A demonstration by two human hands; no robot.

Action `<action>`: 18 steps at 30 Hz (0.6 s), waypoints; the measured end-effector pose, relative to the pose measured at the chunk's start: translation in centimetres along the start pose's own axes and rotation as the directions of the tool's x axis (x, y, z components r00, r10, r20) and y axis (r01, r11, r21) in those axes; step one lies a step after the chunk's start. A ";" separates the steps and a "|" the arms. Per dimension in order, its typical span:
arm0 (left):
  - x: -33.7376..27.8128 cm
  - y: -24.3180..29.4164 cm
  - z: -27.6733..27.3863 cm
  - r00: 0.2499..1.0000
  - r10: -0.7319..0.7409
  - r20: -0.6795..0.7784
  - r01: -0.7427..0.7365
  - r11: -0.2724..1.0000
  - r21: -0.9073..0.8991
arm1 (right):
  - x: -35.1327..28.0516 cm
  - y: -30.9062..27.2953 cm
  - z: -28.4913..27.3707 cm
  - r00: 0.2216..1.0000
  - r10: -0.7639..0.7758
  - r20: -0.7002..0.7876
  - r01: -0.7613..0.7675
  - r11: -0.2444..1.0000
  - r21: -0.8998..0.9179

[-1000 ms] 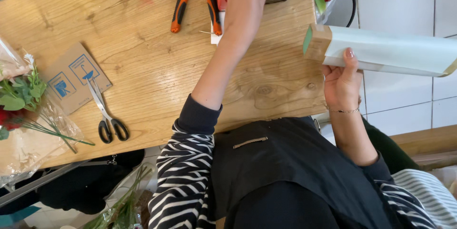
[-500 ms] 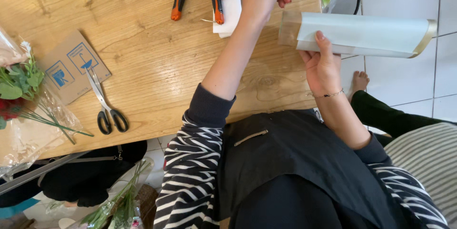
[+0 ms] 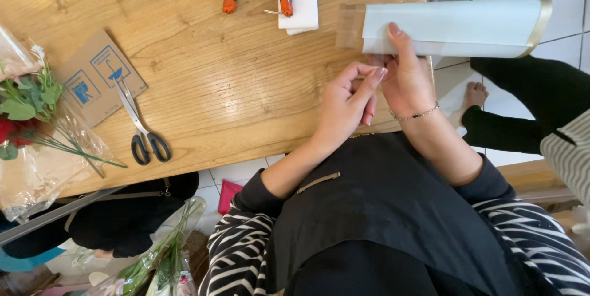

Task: The person wraps a cardboard box in white paper, tapes it closed, and then uses a wire cutter to trim the stems of red and white artificial flowers before arranging them into a floral piece.

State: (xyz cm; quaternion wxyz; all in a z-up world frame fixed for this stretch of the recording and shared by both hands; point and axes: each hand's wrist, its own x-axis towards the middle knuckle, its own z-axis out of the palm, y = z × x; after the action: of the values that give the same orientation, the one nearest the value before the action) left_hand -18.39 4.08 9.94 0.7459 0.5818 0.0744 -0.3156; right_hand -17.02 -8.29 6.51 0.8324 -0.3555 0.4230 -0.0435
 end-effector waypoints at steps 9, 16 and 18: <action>5.1 -2.5 -1.9 0.964 0.143 -0.222 -0.048 0.922 0.385 | 0.7 -0.7 -0.2 0.996 0.089 -0.026 -0.089 0.996 -0.012; 8.4 -1.9 -8.7 0.904 0.362 -0.229 -0.177 0.802 0.570 | 1.3 -1.6 -1.2 0.993 0.116 0.028 -0.114 0.991 -0.069; 9.8 0.7 -8.2 0.896 0.410 -0.173 -0.269 0.809 0.523 | 1.6 -1.0 -1.4 0.994 0.105 0.015 -0.104 0.994 -0.038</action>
State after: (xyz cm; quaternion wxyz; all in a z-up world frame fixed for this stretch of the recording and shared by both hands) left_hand -8.19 7.93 3.28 0.6021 0.7922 -0.0095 -0.0993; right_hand -16.74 -10.37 5.48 0.8304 -0.3485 0.4346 0.0110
